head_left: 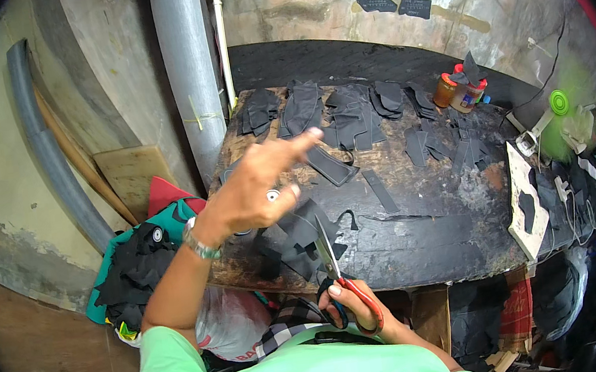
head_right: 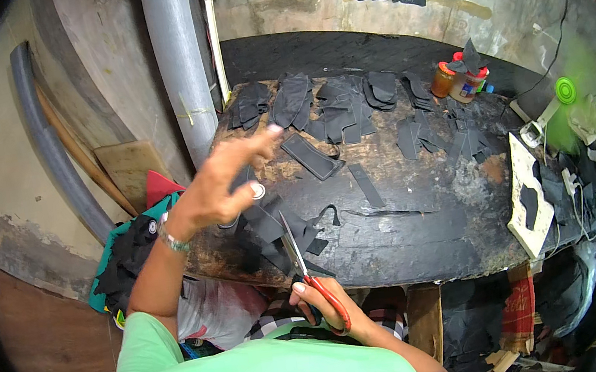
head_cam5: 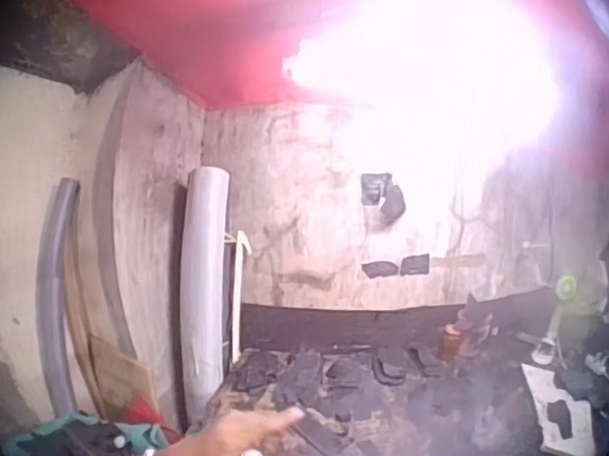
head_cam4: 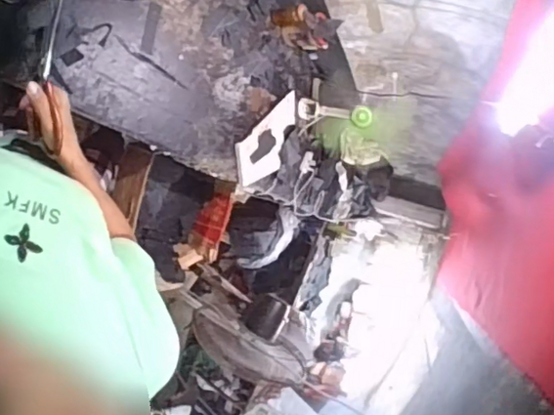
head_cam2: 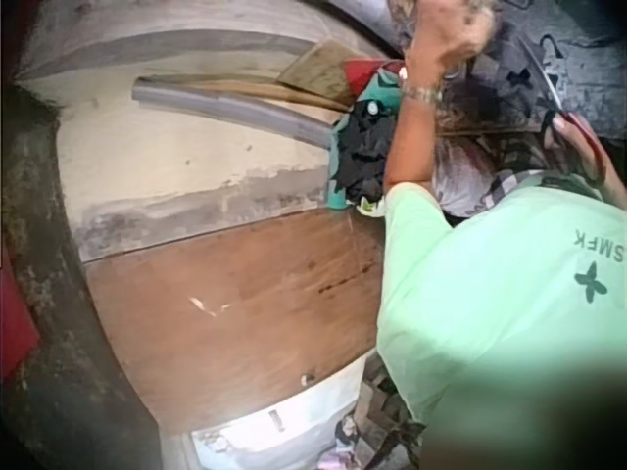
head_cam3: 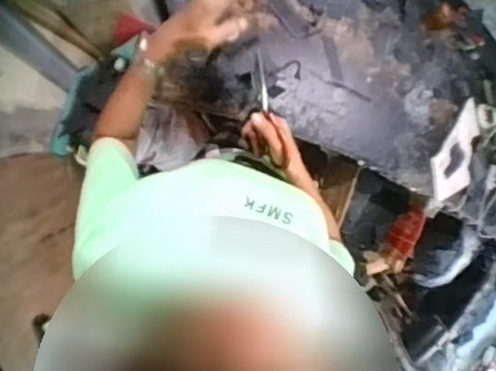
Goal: The person uses red-handled scissors to cut black rubber pieces on a worn wooden workbench. They repeatedly pick up pieces, cut along marked lines, and place the cut pieces back on the table.
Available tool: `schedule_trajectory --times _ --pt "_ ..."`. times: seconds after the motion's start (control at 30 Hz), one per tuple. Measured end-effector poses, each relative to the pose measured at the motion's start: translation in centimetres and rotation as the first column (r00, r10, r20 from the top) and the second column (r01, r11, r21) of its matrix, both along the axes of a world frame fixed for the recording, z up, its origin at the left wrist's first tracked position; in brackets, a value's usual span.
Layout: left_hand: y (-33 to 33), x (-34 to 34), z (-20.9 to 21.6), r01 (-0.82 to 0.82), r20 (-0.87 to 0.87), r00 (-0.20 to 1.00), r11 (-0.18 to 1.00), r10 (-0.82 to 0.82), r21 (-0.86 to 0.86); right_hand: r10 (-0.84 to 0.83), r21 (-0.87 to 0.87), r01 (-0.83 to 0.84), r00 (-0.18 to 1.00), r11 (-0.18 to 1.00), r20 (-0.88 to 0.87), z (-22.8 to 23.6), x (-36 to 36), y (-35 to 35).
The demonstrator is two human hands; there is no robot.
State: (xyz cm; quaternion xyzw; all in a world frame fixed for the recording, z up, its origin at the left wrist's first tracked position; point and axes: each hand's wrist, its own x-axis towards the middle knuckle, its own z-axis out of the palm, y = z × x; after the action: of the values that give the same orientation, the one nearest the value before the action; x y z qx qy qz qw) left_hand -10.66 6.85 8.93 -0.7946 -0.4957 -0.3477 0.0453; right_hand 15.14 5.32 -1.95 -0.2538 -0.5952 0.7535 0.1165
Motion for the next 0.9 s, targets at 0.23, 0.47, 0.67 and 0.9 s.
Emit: schedule_trajectory --times 0.23,0.47,0.67,0.9 --pt "-6.0 7.3 -6.0 0.137 0.806 0.407 0.844 0.429 -0.518 -0.079 0.067 0.081 0.997 0.994 -0.025 -1.7 -0.7 -0.2" --pt "-5.5 6.9 -8.3 -0.003 0.921 0.370 0.991 0.122 -0.130 -0.064 0.298 0.042 0.996 0.954 0.063 -1.8 -0.8 -0.8" --pt "-6.2 6.9 -7.5 0.167 0.949 0.311 0.980 0.054 -0.110 -0.046 0.409 0.037 0.999 0.912 0.013 -1.3 -0.6 -0.6" --pt "-6.9 6.2 -6.9 0.193 0.893 0.449 0.979 -0.022 -0.072 -0.009 0.433 0.001 1.000 0.901 0.015 -0.8 -0.3 -0.7"
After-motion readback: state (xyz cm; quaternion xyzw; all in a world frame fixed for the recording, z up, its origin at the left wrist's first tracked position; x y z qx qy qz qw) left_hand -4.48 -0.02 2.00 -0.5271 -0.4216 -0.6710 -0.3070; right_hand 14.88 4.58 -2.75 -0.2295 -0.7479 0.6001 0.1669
